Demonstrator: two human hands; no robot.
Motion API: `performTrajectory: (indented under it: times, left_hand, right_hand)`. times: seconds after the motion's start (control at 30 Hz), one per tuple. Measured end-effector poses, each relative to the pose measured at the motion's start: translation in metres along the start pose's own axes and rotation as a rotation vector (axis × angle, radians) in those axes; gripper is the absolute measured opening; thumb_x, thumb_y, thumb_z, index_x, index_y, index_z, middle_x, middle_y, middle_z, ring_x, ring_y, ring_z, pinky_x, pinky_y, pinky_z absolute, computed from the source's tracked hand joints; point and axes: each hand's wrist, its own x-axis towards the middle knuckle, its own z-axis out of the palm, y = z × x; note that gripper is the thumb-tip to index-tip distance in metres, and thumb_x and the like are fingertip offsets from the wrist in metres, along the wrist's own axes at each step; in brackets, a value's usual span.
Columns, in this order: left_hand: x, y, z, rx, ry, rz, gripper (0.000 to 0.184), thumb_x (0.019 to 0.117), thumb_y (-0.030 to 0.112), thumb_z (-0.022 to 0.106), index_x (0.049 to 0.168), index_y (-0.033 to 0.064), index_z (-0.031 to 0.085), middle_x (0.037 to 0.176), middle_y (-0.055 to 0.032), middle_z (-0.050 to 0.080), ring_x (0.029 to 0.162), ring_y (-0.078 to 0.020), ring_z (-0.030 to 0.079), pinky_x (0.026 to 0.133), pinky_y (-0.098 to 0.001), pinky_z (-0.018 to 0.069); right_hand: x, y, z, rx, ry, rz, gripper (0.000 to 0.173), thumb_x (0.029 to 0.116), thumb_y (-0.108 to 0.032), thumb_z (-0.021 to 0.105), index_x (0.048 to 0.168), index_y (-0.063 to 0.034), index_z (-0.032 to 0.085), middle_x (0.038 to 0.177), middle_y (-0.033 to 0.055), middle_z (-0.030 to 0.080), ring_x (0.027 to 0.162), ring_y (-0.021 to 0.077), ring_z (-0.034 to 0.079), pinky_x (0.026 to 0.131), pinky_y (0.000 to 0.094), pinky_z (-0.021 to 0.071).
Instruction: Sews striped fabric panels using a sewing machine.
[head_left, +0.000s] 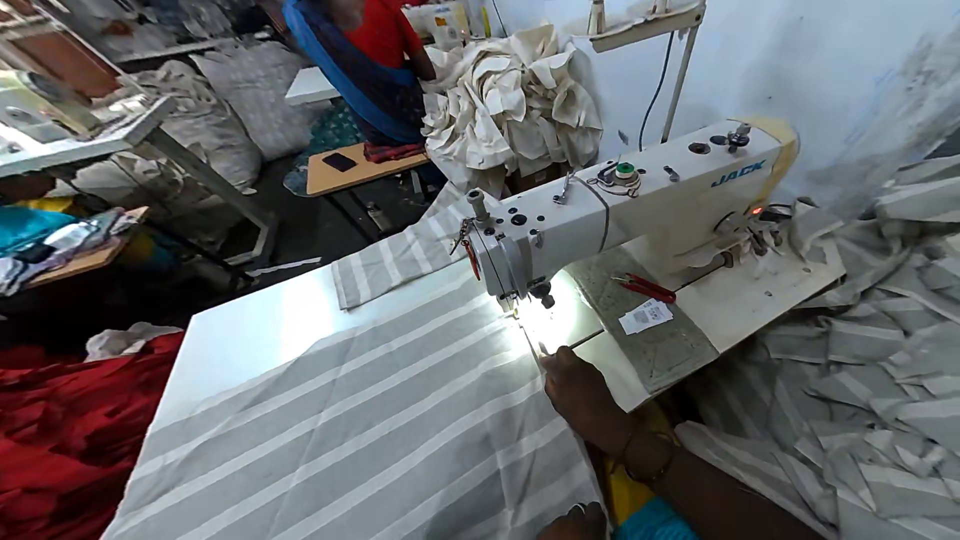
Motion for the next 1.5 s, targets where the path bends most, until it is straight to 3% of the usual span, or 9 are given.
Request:
performTrajectory:
  times: [0.13, 0.2, 0.3, 0.5, 0.77, 0.93, 1.1, 1.33, 1.5]
  left_hand:
    - [0.002, 0.009, -0.005, 0.102, 0.041, -0.021, 0.027, 0.1001, 0.017, 0.052, 0.103, -0.0017, 0.071, 0.094, -0.0222, 0.072, 0.084, -0.0406, 0.074, 0.067, -0.0559, 0.0583]
    - [0.006, 0.005, 0.001, 0.226, 0.289, 0.108, 0.02, 0.0947, 0.012, 0.059, 0.096, 0.0007, 0.075, 0.096, -0.0187, 0.073, 0.087, -0.0365, 0.074, 0.068, -0.0492, 0.0598]
    - [0.023, -0.003, 0.001, 0.32, 0.538, 0.193, 0.016, 0.0894, 0.005, 0.064, 0.097, -0.0004, 0.077, 0.118, -0.0204, 0.072, 0.113, -0.0372, 0.069, 0.093, -0.0475, 0.0581]
    - [0.064, -0.023, 0.001, 0.472, 0.766, 0.089, 0.017, 0.0835, 0.006, 0.066, 0.095, 0.0029, 0.078, 0.104, -0.015, 0.075, 0.093, -0.0294, 0.075, 0.068, -0.0388, 0.0623]
    - [0.092, -0.061, 0.008, 0.381, 0.819, 0.098, 0.05, 0.1048, 0.039, 0.04, 0.124, 0.0068, 0.073, 0.136, -0.0138, 0.066, 0.129, -0.0379, 0.061, 0.107, -0.067, 0.0416]
    - [0.121, -0.085, -0.025, 0.318, 0.807, 0.097, 0.038, 0.101, 0.025, 0.048, 0.125, 0.0106, 0.074, 0.131, -0.01, 0.069, 0.127, -0.0351, 0.062, 0.11, -0.0716, 0.0343]
    - [0.155, -0.103, -0.061, 0.464, 0.927, 0.224, 0.019, 0.0878, 0.023, 0.066, 0.086, 0.0088, 0.077, 0.088, -0.0091, 0.073, 0.087, -0.0286, 0.071, 0.086, -0.0504, 0.0545]
    - [0.159, -0.106, -0.068, 0.329, 0.895, 0.132, 0.034, 0.0867, 0.039, 0.057, 0.075, 0.0103, 0.071, 0.08, -0.0082, 0.069, 0.078, -0.0281, 0.069, 0.068, -0.0471, 0.0526]
    - [0.155, -0.107, -0.068, 0.205, 0.904, 0.036, 0.018, 0.0905, 0.022, 0.067, 0.087, 0.0078, 0.076, 0.081, -0.0115, 0.069, 0.076, -0.0317, 0.07, 0.064, -0.0488, 0.0554]
  right_hand:
    - [0.001, 0.004, 0.003, 0.019, 0.031, -0.027, 0.034, 0.1008, -0.013, 0.054, 0.13, -0.0058, 0.07, 0.112, 0.0176, 0.067, 0.096, 0.0299, 0.069, 0.083, 0.0422, 0.0582]
    - [0.001, 0.006, 0.003, 0.014, 0.031, -0.044, 0.033, 0.101, -0.014, 0.054, 0.128, -0.0053, 0.071, 0.111, 0.0177, 0.067, 0.095, 0.0298, 0.069, 0.083, 0.0419, 0.0583]
    - [0.002, 0.006, 0.001, 0.005, -0.006, -0.051, 0.033, 0.1019, -0.015, 0.053, 0.129, -0.0062, 0.071, 0.113, 0.0175, 0.067, 0.098, 0.0296, 0.069, 0.085, 0.0414, 0.0572]
    - [0.005, 0.006, -0.006, 0.001, -0.102, -0.024, 0.035, 0.1038, -0.017, 0.05, 0.133, -0.0102, 0.069, 0.117, 0.017, 0.066, 0.103, 0.0297, 0.067, 0.088, 0.0412, 0.055]
    - [0.006, 0.012, 0.001, 0.043, 0.018, -0.085, 0.029, 0.1014, -0.016, 0.055, 0.121, -0.0071, 0.075, 0.107, 0.0167, 0.068, 0.094, 0.0282, 0.07, 0.082, 0.0401, 0.0578]
    - [0.025, 0.013, 0.002, 0.051, 0.1, -0.146, 0.022, 0.0998, -0.015, 0.061, 0.105, -0.0036, 0.078, 0.096, 0.016, 0.068, 0.084, 0.0288, 0.069, 0.074, 0.0427, 0.0578]
    - [0.046, 0.016, -0.016, -0.043, -0.044, -0.199, 0.02, 0.0978, -0.017, 0.063, 0.109, -0.0111, 0.079, 0.103, 0.0131, 0.07, 0.099, 0.0307, 0.067, 0.08, 0.0487, 0.0559]
    - [0.065, 0.04, -0.011, -0.127, 0.149, -0.482, 0.009, 0.0951, -0.017, 0.069, 0.093, -0.0101, 0.073, 0.091, 0.0079, 0.066, 0.094, 0.0266, 0.066, 0.07, 0.0412, 0.0571]
    - [0.071, 0.036, -0.019, 0.018, 0.138, -0.385, 0.013, 0.0942, -0.021, 0.072, 0.093, -0.0095, 0.077, 0.086, 0.01, 0.068, 0.084, 0.0267, 0.068, 0.071, 0.045, 0.0561]
